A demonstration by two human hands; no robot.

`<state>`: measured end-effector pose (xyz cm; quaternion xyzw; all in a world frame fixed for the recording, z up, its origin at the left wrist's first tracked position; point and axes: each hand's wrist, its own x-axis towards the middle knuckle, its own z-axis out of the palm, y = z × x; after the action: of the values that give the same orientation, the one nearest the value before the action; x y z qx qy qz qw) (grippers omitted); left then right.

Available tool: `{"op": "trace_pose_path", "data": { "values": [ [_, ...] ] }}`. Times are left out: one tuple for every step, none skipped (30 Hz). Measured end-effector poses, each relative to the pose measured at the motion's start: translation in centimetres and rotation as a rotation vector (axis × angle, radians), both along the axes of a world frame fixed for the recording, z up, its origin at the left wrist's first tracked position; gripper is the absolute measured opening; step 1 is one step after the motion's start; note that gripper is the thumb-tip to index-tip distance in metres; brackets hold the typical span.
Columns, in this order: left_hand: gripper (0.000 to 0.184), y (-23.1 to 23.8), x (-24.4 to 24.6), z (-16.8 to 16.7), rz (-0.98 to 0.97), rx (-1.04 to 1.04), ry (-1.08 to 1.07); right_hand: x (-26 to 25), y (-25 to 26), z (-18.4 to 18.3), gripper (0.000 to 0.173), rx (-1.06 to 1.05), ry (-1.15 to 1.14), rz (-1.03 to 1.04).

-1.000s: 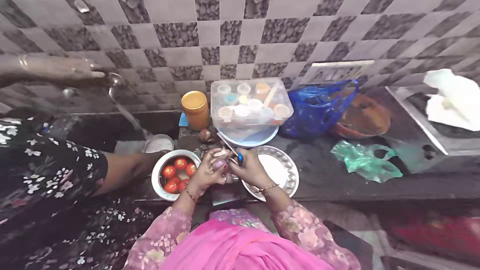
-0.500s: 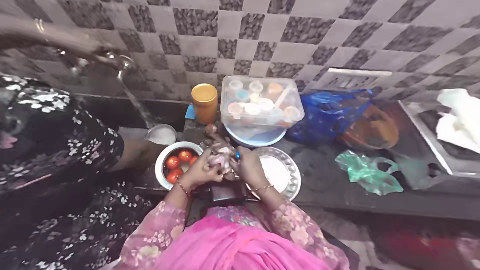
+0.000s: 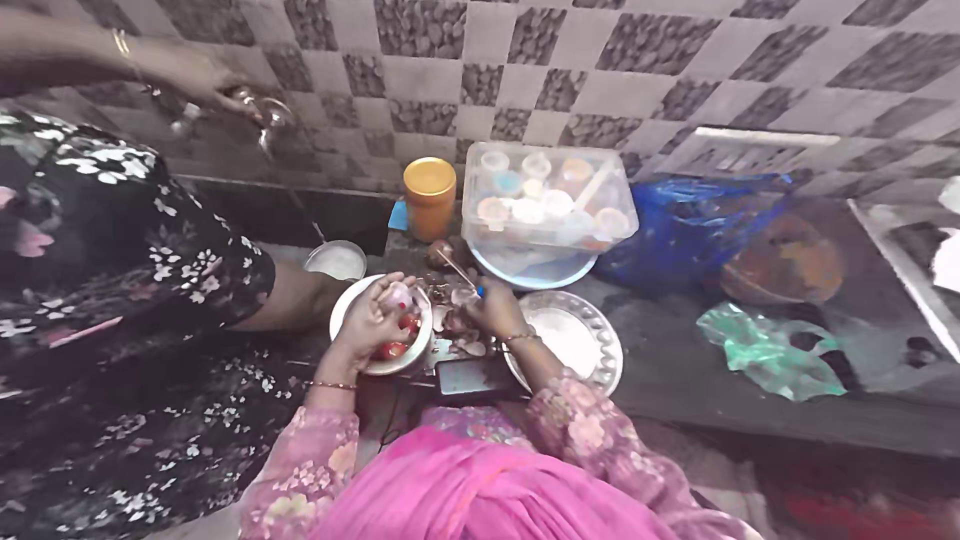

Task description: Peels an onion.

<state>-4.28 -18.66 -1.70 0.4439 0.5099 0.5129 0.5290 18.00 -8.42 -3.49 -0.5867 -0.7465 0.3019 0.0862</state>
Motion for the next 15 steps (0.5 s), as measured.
{"op": "trace_pose_path", "data": {
  "values": [
    [0.089, 0.2, -0.7, 0.3, -0.002, -0.031, 0.137, 0.1, -0.3, 0.4, 0.059, 0.045, 0.004, 0.007],
    [0.089, 0.4, -1.5, 0.4, -0.02, -0.075, 0.266, 0.4, -0.9, 1.2, 0.058, 0.112, 0.031, 0.015],
    [0.085, 0.7, -2.2, 0.3, -0.054, -0.124, 0.393, 1.0, -1.7, 2.1, 0.052, 0.192, 0.085, 0.024],
    [0.079, 0.9, -2.8, 0.0, -0.106, -0.169, 0.518, 1.7, -2.5, 2.9, 0.045, 0.28, 0.154, 0.031],
    [0.071, 1.4, -3.4, -0.2, -0.177, -0.205, 0.637, 2.5, -3.3, 3.5, 0.04, 0.354, 0.224, 0.034],
    [0.062, 2.0, -3.6, -0.3, -0.248, -0.217, 0.74, 3.3, -4.1, 4.1, 0.035, 0.414, 0.284, 0.027],
    [0.057, 2.8, -3.7, -0.4, -0.311, -0.224, 0.829, 4.1, -4.9, 4.5, 0.034, 0.453, 0.333, 0.012],
    [0.053, 3.6, -3.6, -0.1, -0.369, -0.239, 0.903, 4.9, -5.7, 4.7, 0.032, 0.484, 0.373, -0.006],
    [0.051, 4.3, -3.3, 0.2, -0.409, -0.264, 0.964, 5.5, -6.5, 4.9, 0.032, 0.498, 0.408, -0.029],
    [0.047, 4.8, -2.7, 0.8, -0.437, -0.319, 1.021, 6.1, -7.2, 4.9, 0.032, 0.495, 0.442, -0.049],
    [0.041, 5.0, -1.8, 1.6, -0.465, -0.407, 1.079, 6.6, -7.7, 4.7, 0.032, 0.505, 0.475, -0.064],
    [0.032, 4.9, -0.4, 2.7, -0.494, -0.512, 1.119, 7.1, -8.2, 4.5, 0.032, 0.517, 0.499, -0.08],
    [0.027, 5.0, 0.7, 3.5, -0.531, -0.584, 1.161, 7.7, -8.5, 4.4, 0.032, 0.532, 0.514, -0.103],
    [0.026, 5.2, 1.6, 3.9, -0.554, -0.609, 1.197, 8.4, -9.0, 4.2, 0.033, 0.541, 0.525, -0.125],
    [0.024, 5.3, 2.3, 4.1, -0.573, -0.577, 1.229, 9.2, -9.4, 4.0, 0.032, 0.543, 0.535, -0.144]
  ]
}}
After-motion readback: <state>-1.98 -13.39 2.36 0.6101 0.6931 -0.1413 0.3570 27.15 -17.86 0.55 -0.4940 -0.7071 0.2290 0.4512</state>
